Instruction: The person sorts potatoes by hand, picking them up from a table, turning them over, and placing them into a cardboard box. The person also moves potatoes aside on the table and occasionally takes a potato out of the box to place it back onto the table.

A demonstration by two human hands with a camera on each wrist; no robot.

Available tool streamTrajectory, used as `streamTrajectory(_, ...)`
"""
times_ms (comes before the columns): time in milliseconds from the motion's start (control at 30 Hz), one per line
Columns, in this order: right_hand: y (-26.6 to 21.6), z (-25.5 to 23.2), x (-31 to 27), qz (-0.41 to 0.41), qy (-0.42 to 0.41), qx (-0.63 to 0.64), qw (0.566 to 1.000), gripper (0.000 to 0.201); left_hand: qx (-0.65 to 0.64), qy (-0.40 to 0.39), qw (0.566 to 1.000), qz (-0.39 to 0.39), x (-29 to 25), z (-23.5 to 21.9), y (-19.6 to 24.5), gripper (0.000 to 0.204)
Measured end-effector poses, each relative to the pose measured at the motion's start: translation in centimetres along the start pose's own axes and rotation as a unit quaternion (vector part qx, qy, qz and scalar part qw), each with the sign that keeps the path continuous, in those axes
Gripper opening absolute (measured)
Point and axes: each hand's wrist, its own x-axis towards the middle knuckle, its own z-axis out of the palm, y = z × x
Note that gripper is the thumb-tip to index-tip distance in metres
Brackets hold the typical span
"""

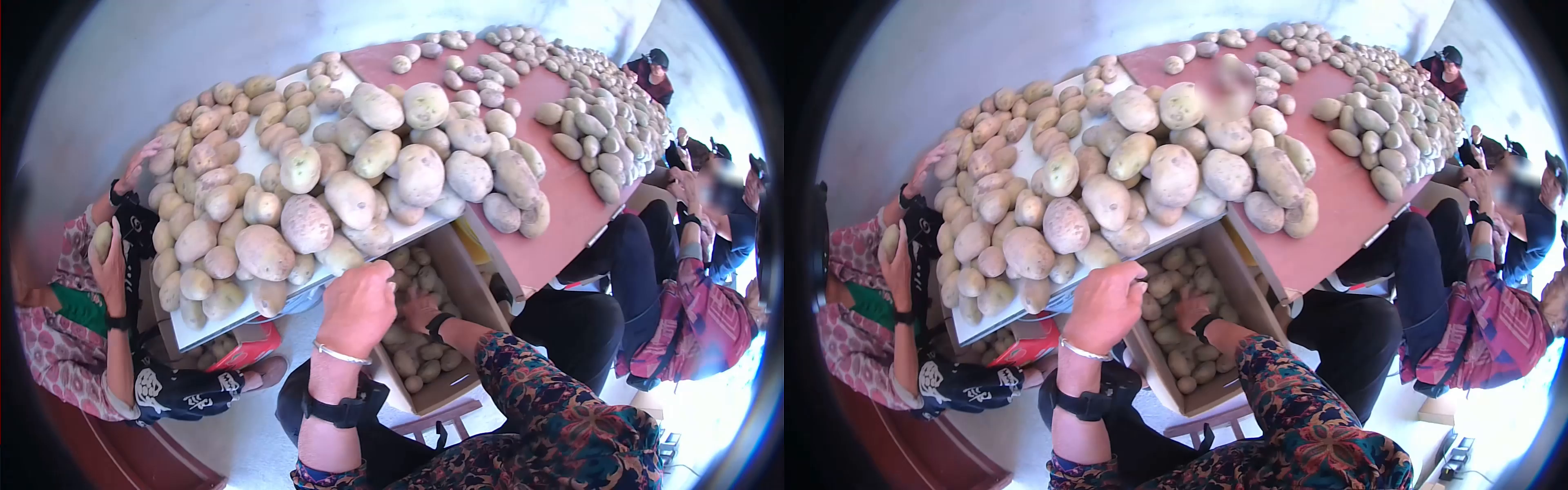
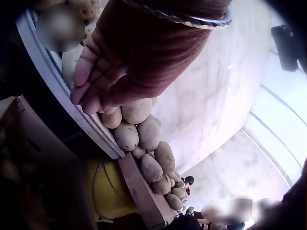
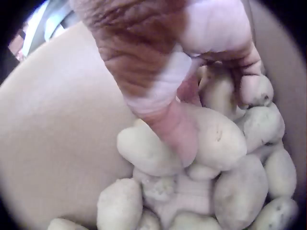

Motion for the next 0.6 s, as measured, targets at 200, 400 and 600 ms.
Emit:
streamTrajectory(200,0.4,-12.1,-9.0,-0.135,-0.033,0.035,0.99,0.048,0.004,0.027,0.999,-0.018,0.0,-0.3,-0.2,0.016)
streamTrajectory(400,5.1,-21.7,-16.2,-0.312,0.11,0.273,0.903,0.053,0.014,0.086,0.995,-0.055,0.2,-0.3,-0.5,0.015)
streamTrajectory(600,12.8,-30.2,-20.1,-0.317,0.275,0.377,0.826,0.05,0.004,0.107,0.994,-0.04,-0.1,-0.4,-0.3,0.014)
